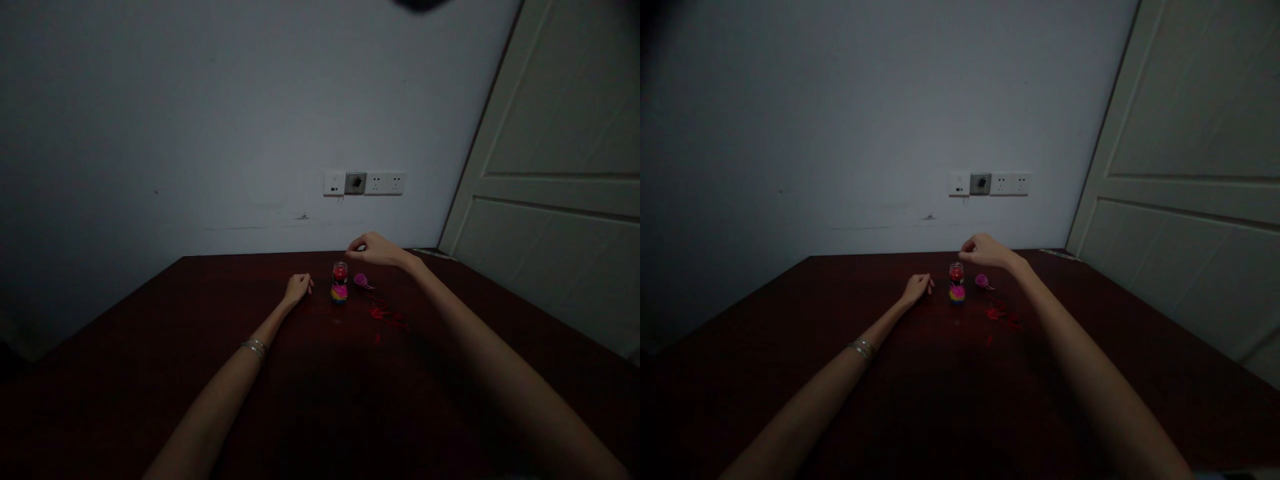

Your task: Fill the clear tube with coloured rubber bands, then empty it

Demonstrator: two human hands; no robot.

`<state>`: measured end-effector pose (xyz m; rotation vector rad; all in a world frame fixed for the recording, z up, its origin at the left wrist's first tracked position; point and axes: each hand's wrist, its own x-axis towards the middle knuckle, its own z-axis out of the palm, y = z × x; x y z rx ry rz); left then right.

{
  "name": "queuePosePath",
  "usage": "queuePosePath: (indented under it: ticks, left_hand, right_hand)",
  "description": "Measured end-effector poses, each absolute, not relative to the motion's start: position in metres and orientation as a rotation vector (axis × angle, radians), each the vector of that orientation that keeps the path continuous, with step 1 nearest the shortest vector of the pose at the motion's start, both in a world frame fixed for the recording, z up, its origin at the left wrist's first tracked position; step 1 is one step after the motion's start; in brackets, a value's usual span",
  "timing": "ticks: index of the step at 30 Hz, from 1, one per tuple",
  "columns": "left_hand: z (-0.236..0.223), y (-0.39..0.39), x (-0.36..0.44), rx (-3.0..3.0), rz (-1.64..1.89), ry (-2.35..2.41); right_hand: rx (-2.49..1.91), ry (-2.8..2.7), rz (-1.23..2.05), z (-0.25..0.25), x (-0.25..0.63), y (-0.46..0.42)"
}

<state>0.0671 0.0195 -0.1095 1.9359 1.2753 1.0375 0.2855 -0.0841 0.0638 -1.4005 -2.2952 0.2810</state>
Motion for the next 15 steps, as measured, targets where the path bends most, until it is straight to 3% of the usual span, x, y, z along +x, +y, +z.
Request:
queuePosePath:
  ticks: [5,15]
  left_hand:
    - [-0.105,0.016,0.067,1.928,1.034,1.292]
    - [-0.102,0.015,0.066,1.971,1.034,1.311]
  right_hand:
    - [-1.389,-2.253,0.428,0.044,0.321,-0.104]
    - [-1.668,-2.151,0.652,-0.050,0.366,-0.109]
